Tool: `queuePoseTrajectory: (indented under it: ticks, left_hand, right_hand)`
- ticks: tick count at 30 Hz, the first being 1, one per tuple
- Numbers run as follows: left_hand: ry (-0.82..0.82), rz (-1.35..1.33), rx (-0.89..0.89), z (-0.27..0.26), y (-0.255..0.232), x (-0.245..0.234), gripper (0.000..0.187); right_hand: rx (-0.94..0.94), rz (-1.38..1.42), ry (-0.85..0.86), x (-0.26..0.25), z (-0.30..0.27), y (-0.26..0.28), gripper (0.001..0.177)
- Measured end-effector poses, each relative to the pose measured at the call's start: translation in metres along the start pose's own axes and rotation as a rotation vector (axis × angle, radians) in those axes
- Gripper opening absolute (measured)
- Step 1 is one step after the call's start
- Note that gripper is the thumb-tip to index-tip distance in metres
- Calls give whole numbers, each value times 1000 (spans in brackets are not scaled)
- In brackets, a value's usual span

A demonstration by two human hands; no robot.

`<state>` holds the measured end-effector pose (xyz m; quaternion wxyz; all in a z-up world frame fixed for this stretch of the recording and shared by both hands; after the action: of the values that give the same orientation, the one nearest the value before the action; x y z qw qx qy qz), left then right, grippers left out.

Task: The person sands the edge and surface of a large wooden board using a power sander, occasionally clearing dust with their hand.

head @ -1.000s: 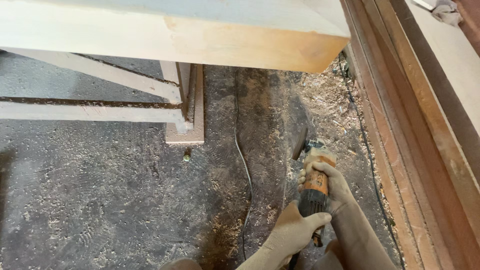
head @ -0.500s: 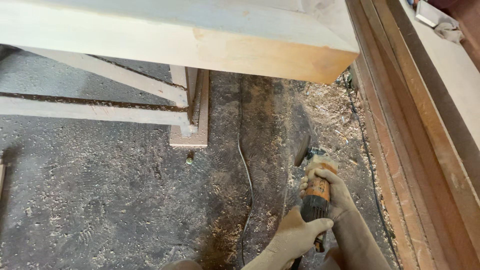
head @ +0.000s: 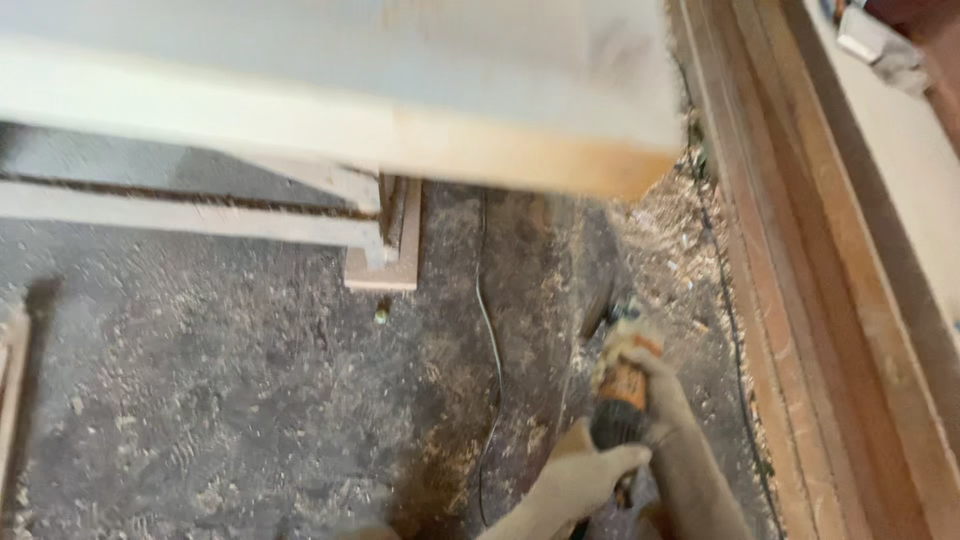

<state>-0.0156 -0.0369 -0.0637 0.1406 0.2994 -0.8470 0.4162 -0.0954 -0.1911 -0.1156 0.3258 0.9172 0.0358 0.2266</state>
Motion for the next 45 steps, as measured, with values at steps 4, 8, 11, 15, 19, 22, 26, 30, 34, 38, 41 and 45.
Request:
queuePoseTrajectory:
  ticks: [4,8,11,15,19,22,26,30,34,38,41,45]
  left_hand:
    - [-18,196,-51,1,10,-1,49]
    - [149,-158,-150,-24,17,9,51]
    - [128,-253,-183,-88,22,39,55]
    - [107,-318,-212,-141,-47,90,62]
    - [118,-407,-204,-194,-85,147,70]
    - [144,-439,-148,-262,-77,169,77]
    - [162,-507,-42,-318,-77,191,86]
    - [45,-590,-105,-303,-160,183,65]
    - [-139,-690,-281,-277,-240,177,40]
    - [-203,-620,-266,-258,-273,177,26]
    - [-238,-544,-247,-248,-275,174,18]
    - [-301,-568,-252,-247,-282,176,14]
  right_hand:
    - [-84,-167,-172,8,-31,4,32]
    - [9,-138,-146,27,-88,8,30]
    - [99,-76,-98,43,-139,26,29]
    - [201,-4,-31,81,-188,113,28]
    - [275,12,13,94,-274,141,27]
    - [284,40,59,102,-322,138,26]
    - [340,35,65,113,-332,144,25]
    - [249,36,216,156,-299,177,16]
    - [381,8,180,191,-279,188,17]
    - [500,102,241,215,-270,193,17]
    - [593,153,240,221,-266,189,18]
    - [625,210,277,226,-261,190,21]
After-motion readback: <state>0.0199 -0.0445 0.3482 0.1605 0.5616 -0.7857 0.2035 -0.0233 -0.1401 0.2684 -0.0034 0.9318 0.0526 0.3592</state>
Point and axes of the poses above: each hand's wrist, its own z-axis towards the middle knuckle, its own x-axis out of the palm, y = z × x, the point moved 4 cm from there along z, towards the middle knuckle, and after that the axes turned 12 degrees about -z, right-handed, at the moved point
